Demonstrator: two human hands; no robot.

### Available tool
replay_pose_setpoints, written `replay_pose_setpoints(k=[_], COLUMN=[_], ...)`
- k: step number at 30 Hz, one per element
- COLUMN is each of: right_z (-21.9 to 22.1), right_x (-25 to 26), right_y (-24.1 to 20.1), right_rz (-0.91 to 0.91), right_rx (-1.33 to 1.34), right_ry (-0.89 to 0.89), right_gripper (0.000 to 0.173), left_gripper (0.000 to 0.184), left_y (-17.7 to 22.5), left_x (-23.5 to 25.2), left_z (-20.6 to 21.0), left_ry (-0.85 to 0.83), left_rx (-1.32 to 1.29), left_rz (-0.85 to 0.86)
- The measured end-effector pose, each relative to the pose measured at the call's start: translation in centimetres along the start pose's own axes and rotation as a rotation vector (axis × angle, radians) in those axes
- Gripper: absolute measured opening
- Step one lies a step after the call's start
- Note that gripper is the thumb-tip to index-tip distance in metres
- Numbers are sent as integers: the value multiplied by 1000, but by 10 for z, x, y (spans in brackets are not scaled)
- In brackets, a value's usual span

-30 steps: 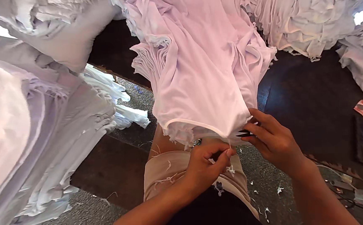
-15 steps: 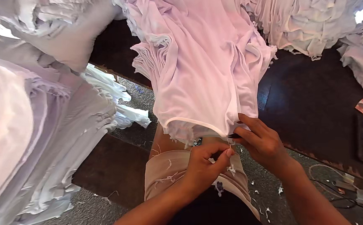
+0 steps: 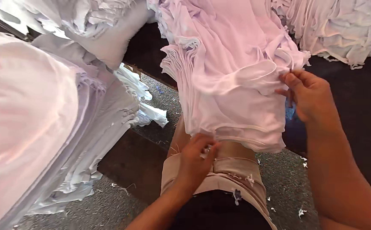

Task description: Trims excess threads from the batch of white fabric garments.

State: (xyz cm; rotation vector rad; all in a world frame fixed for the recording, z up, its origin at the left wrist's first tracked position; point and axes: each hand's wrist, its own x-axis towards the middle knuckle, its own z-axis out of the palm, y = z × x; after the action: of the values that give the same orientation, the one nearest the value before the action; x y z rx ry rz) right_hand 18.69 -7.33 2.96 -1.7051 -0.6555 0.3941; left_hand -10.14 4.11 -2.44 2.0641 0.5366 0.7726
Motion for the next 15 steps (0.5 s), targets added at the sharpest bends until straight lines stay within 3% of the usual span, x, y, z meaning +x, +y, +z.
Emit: replay_pose_setpoints(k=[3, 6, 8, 11, 15], right_z=[5, 31, 51, 85, 115], right_x=[-13, -39, -60, -83, -91], right_y=[-2, -15, -17, -1, 6], right_rz=[-125, -422, -557, -677, -838], right_rx=[-402, -687, -713, -676, -792], right_ry=[-32, 5, -73, -242, -261], right_gripper=[38, 34, 32, 29, 24], left_gripper=[34, 35, 22, 21, 18], left_y=[-14, -24, -29, -23, -10], left_x=[9, 19, 20, 14, 2], left_z=[-13, -11, -9, -19, -31], left_ry=[192, 147, 111, 45, 92], left_rx=[211, 259, 213, 104, -40], left_rz=[-88, -148, -174, -240, -297])
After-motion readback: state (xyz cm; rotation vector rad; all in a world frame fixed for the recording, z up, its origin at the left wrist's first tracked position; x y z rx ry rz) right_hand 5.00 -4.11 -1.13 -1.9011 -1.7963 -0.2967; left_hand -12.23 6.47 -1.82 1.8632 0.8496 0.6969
